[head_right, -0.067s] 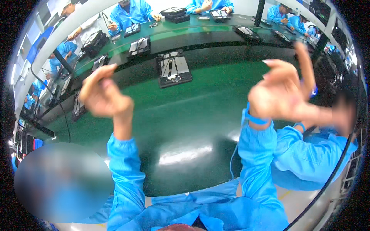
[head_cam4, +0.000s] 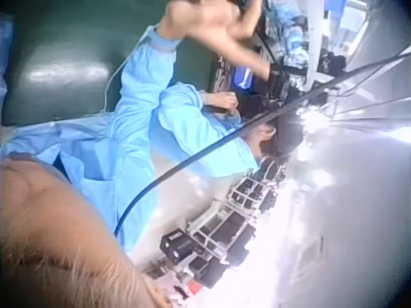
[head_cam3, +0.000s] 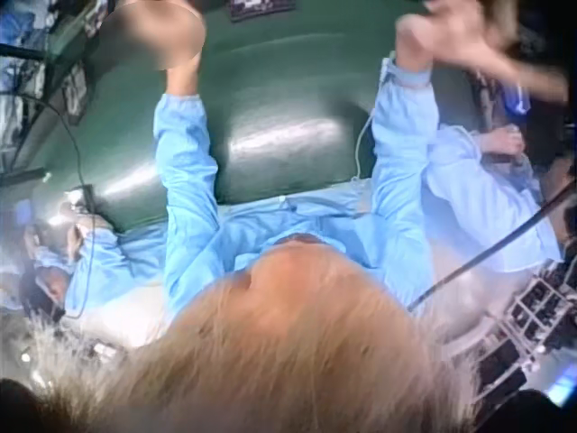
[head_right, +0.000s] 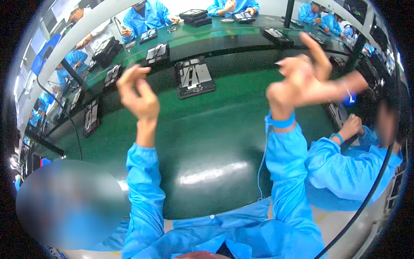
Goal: Assembling a tablet by connecting internal ribbon cables and components at a factory workbench.
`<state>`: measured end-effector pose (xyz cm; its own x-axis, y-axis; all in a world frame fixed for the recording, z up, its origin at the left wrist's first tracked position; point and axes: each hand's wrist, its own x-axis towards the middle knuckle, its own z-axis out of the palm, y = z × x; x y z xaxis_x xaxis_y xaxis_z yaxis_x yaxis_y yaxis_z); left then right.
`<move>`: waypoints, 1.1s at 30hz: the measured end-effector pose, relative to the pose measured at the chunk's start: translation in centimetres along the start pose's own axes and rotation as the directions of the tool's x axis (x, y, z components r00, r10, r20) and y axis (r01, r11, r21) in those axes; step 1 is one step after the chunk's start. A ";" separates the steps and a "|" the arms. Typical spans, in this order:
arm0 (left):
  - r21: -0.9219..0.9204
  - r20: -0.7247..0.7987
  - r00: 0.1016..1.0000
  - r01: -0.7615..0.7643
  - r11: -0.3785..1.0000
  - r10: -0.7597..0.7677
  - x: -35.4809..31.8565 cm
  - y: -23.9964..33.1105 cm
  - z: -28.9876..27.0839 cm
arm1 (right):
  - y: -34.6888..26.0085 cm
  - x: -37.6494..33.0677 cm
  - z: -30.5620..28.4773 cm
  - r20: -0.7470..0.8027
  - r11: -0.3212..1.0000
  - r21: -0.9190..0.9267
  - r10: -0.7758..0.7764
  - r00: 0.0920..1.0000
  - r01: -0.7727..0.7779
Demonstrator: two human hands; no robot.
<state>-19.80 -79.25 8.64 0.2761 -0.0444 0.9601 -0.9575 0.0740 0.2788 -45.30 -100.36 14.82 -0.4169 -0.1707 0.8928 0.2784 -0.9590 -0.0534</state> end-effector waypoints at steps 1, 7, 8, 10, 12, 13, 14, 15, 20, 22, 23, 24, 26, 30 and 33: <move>-0.002 0.094 0.972 0.216 0.976 -0.215 -2.1 -1.3 1.1 | 1.0 -1.5 0.8 0.041 0.990 -0.030 0.141 0.989 -0.140; 0.414 0.463 0.705 0.363 0.835 -0.537 -14.1 -6.0 6.3 | 12.8 -17.6 -2.2 0.257 0.309 -0.393 0.941 0.219 -0.866; 0.410 0.482 0.696 0.358 0.839 -0.532 -13.8 -5.2 7.1 | 14.8 -21.8 -3.9 0.335 0.276 -0.440 0.933 0.128 -0.854; 0.553 0.514 0.661 0.232 0.800 -0.546 -13.0 -4.5 6.9 | 10.9 -21.6 -2.4 0.520 0.503 -0.625 0.839 0.163 -0.598; 0.600 0.511 0.656 0.191 0.777 -0.556 -13.1 -4.4 8.1 | 10.1 -22.4 -2.4 0.598 0.633 -0.657 0.769 0.228 -0.409; 0.601 0.485 0.676 0.204 0.773 -0.555 -13.0 -4.4 8.6 | 9.7 -22.7 -2.3 0.683 0.734 -0.650 0.677 0.274 -0.194; 0.601 0.459 0.695 0.217 0.769 -0.554 -13.0 -4.5 9.1 | 9.4 -22.9 -2.4 0.686 0.735 -0.648 0.678 0.264 -0.199; 0.595 0.424 0.707 0.254 0.763 -0.566 -13.2 -5.0 9.3 | 8.8 -22.6 -1.9 0.700 0.734 -0.632 0.678 0.224 -0.248; 0.559 0.367 0.645 0.422 0.713 -0.670 -12.8 -6.2 9.4 | 8.0 -23.0 -0.4 0.734 0.738 -0.597 0.661 0.158 -0.313; 0.429 0.359 0.702 0.462 0.776 -0.616 -12.8 -6.5 9.0 | 9.1 -22.2 -0.3 0.753 0.755 -0.466 0.612 0.242 -0.462; 0.421 0.349 0.659 0.525 0.739 -0.667 -12.2 -5.2 8.9 | 8.9 -21.5 -0.8 0.739 0.724 -0.475 0.636 0.220 -0.500; 0.399 0.344 0.623 0.580 0.710 -0.702 -11.4 -3.8 9.4 | 8.8 -20.5 -1.3 0.721 0.699 -0.483 0.659 0.213 -0.528; 0.338 0.318 0.675 0.575 0.745 -0.666 -12.1 -3.7 8.6 | 7.8 -20.3 -1.1 0.722 0.695 -0.448 0.652 0.230 -0.563; 0.280 0.233 0.772 0.529 0.801 -0.591 -13.5 -2.1 7.6 | 5.6 -19.4 -2.0 0.632 0.558 -0.415 0.745 0.214 -0.719; 0.189 0.330 0.751 0.541 0.819 -0.572 -14.4 1.4 6.0 | 3.7 -19.2 -4.1 0.491 0.619 -0.428 0.771 0.406 -0.658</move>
<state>-25.61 -84.53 -4.91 0.7276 -0.4049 0.5537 -0.6508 -0.1522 0.7439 -39.79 -101.54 -4.36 0.4699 -0.6974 0.5411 0.0766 -0.5785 -0.8121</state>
